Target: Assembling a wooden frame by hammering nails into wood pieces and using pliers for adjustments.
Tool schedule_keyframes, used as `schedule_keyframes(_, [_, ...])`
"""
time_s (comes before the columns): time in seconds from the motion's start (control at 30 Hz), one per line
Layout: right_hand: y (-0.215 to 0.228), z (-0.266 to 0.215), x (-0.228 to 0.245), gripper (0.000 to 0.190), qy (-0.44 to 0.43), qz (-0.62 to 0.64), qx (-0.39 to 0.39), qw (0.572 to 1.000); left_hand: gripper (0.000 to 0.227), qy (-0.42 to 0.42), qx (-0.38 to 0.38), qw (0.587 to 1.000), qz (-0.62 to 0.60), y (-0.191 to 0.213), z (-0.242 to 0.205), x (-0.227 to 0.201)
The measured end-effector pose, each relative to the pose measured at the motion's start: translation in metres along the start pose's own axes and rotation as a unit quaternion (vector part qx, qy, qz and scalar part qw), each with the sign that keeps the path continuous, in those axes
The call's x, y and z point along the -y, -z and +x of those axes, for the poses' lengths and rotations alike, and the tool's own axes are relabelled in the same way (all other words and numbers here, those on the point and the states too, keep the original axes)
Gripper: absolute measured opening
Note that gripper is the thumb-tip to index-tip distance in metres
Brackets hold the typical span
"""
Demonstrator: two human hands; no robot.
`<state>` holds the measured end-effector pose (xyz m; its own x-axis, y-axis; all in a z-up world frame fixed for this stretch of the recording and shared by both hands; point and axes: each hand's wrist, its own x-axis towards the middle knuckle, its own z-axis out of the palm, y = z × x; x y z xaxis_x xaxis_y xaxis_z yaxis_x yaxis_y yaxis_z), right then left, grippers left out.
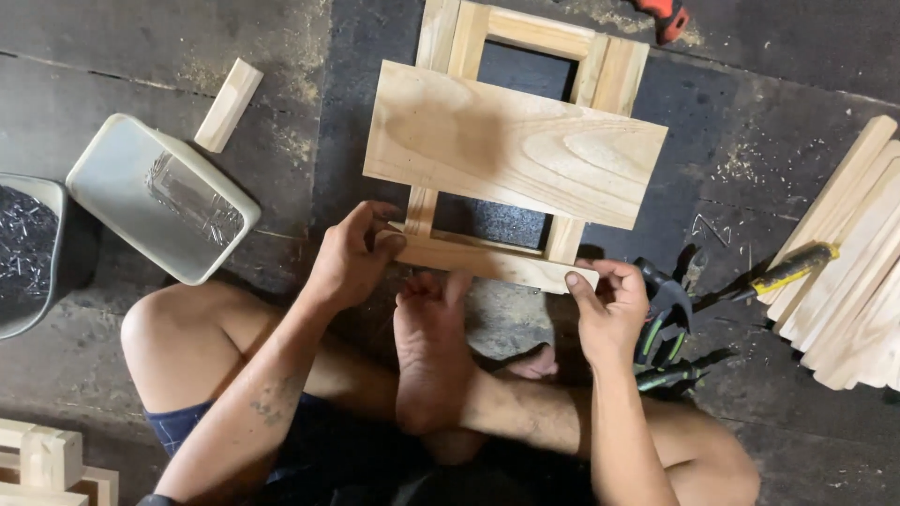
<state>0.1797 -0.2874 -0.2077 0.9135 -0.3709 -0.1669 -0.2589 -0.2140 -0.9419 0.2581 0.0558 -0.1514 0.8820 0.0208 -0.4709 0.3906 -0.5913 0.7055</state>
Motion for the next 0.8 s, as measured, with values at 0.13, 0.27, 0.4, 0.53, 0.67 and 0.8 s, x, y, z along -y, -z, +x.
schedule_keyframes(0.13, [-0.001, 0.002, 0.001, 0.029, 0.013, -0.014, 0.018, 1.0, 0.037, -0.006, -0.002, 1.0, -0.016, -0.002, -0.003, -0.001])
schedule_keyframes(0.27, [-0.001, 0.004, -0.004, 0.029, 0.023, 0.003, 0.024, 0.999, 0.034, -0.031, -0.005, 0.999, -0.023, 0.0, -0.003, -0.001])
schedule_keyframes(0.4, [0.0, 0.004, -0.008, 0.032, 0.023, 0.005, 0.024, 0.999, 0.032, -0.018, 0.019, 1.0, -0.005, 0.006, 0.0, -0.006])
schedule_keyframes(0.53, [0.0, 0.005, -0.006, 0.036, 0.055, -0.035, 0.021, 0.998, 0.031, -0.016, 0.024, 1.0, -0.011, 0.008, -0.001, -0.012])
schedule_keyframes(0.67, [0.002, 0.005, -0.005, 0.04, 0.072, -0.097, 0.02, 0.992, 0.028, -0.003, 0.026, 1.0, -0.006, 0.007, -0.001, -0.013])
schedule_keyframes(0.8, [-0.002, 0.004, 0.004, 0.042, 0.071, -0.112, 0.017, 0.991, 0.03, -0.005, 0.023, 0.999, -0.021, 0.007, 0.001, -0.012])
